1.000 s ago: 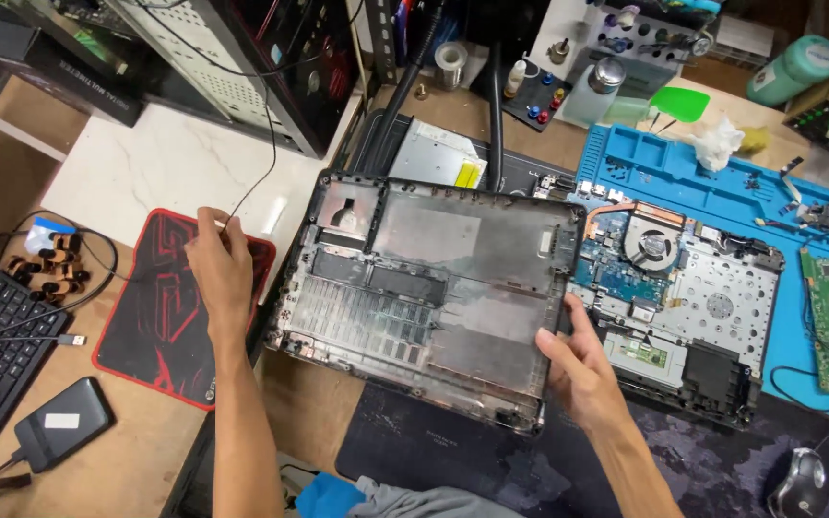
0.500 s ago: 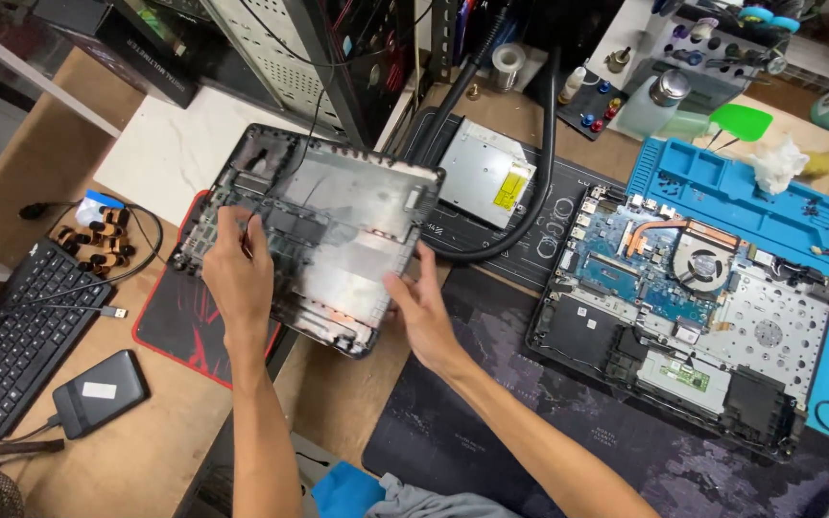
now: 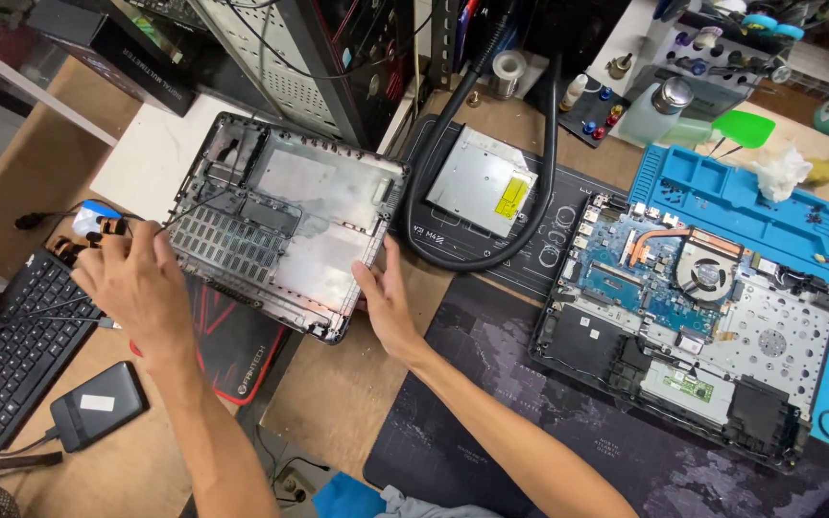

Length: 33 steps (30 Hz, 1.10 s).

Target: Disassembling a laptop by prying open the case, removing the battery, and unscrewing internal components.

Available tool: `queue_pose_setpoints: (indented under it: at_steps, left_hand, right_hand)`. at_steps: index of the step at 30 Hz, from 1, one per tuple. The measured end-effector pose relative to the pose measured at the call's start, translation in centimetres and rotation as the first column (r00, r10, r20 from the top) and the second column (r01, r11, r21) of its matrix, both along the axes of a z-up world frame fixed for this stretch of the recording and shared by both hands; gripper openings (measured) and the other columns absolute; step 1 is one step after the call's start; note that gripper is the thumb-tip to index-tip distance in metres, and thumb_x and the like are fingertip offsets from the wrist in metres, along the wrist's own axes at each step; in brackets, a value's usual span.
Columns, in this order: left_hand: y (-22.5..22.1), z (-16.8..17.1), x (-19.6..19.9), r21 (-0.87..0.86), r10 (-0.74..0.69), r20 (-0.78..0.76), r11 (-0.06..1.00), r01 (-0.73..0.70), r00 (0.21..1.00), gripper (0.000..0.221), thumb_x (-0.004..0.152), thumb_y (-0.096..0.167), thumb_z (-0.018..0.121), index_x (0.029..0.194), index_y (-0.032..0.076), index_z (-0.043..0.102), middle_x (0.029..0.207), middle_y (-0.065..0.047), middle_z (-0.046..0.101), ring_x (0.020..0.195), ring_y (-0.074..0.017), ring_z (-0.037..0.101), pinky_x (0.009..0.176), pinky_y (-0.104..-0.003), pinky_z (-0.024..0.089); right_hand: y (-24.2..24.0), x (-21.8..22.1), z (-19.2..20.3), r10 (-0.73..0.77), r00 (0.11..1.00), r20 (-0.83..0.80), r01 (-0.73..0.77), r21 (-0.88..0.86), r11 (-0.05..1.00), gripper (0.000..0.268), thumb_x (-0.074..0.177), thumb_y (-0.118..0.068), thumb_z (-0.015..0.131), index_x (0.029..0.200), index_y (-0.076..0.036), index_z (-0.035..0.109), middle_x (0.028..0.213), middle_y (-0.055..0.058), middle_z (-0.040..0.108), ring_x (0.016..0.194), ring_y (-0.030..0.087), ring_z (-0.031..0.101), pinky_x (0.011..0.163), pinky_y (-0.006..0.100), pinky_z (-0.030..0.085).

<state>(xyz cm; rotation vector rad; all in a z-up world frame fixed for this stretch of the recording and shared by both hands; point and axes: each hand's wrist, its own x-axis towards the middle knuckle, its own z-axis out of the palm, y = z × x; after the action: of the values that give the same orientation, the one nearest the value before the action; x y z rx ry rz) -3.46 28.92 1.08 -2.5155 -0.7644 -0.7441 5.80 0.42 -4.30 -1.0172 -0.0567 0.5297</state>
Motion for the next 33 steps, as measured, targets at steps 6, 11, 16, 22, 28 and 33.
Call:
queue_pose_setpoints:
  at_steps: [6,11,16,22,28,33]
  left_hand:
    - [-3.2,2.5,-0.4,-0.061,0.008,-0.041,0.998,-0.01,0.999,0.002,0.107,0.026,0.078,0.109,0.026,0.078,0.1,-0.003,0.064,0.095,-0.0222,0.051,0.083,-0.036,0.04]
    - [-6.7,2.1,1.4,-0.465,-0.086,0.065,0.879,0.107,0.994,0.01,0.105,0.021,0.072,0.114,0.019,0.068,0.088,-0.009,0.059,0.079,-0.0354,0.063,0.07,-0.048,0.052]
    - [-9.9,1.4,3.5,-0.588,-0.113,0.103,0.795,0.152,0.988,0.012,0.105,0.019,0.065,0.117,0.019,0.064,0.087,-0.011,0.064,0.077,-0.0417,0.069,0.064,-0.056,0.054]
    - [-10.9,-1.5,4.1,-0.559,-0.161,0.098,0.808,0.188,0.982,0.016,0.103,0.012,0.064,0.12,0.014,0.065,0.099,-0.012,0.06,0.094,-0.0379,0.067,0.077,-0.049,0.053]
    - [-12.2,-2.4,3.8,-0.549,-0.2,0.071,0.81,0.206,0.977,0.032,0.099,0.018,0.069,0.131,0.014,0.065,0.116,-0.018,0.059,0.105,-0.0433,0.064,0.088,-0.051,0.049]
    - [-15.6,-1.0,5.1,-0.595,-0.173,0.285,0.739,0.315,0.943,0.06,0.098,0.01,0.071,0.152,0.005,0.046,0.131,-0.028,0.048,0.126,-0.0541,0.047,0.103,-0.062,0.039]
  right_hand:
    - [-0.1,-0.6,1.9,0.057,0.998,0.005,-0.056,-0.173,0.983,0.083,0.1,-0.04,0.054,0.164,-0.017,0.007,0.154,0.013,0.025,0.134,0.021,0.034,0.11,0.041,0.036]
    - [1.7,0.5,-0.4,0.076,0.997,0.0,-0.076,-0.133,0.988,0.07,0.11,-0.03,0.051,0.166,-0.013,0.013,0.164,0.024,0.025,0.14,0.033,0.045,0.118,0.051,0.038]
    - [3.6,2.3,-3.0,0.224,0.973,-0.064,-0.227,-0.044,0.973,0.072,0.1,-0.011,0.067,0.162,-0.007,0.03,0.126,0.021,0.047,0.08,0.04,0.075,0.071,0.048,0.067]
    - [0.0,2.5,1.3,0.27,0.963,-0.007,-0.27,-0.034,0.962,0.08,0.098,-0.019,0.068,0.164,-0.005,0.025,0.144,0.033,0.048,0.111,0.043,0.069,0.094,0.05,0.058]
    - [-4.3,2.0,6.5,0.36,0.898,0.254,-0.287,-0.282,0.915,0.05,0.103,-0.021,0.064,0.152,-0.022,0.054,0.143,0.014,0.063,0.115,0.021,0.068,0.096,0.04,0.057]
    - [-10.7,2.9,8.9,0.31,0.827,0.469,-0.077,-0.451,0.889,0.034,0.103,-0.015,0.06,0.136,-0.006,0.064,0.121,0.019,0.072,0.107,0.032,0.073,0.091,0.045,0.061]
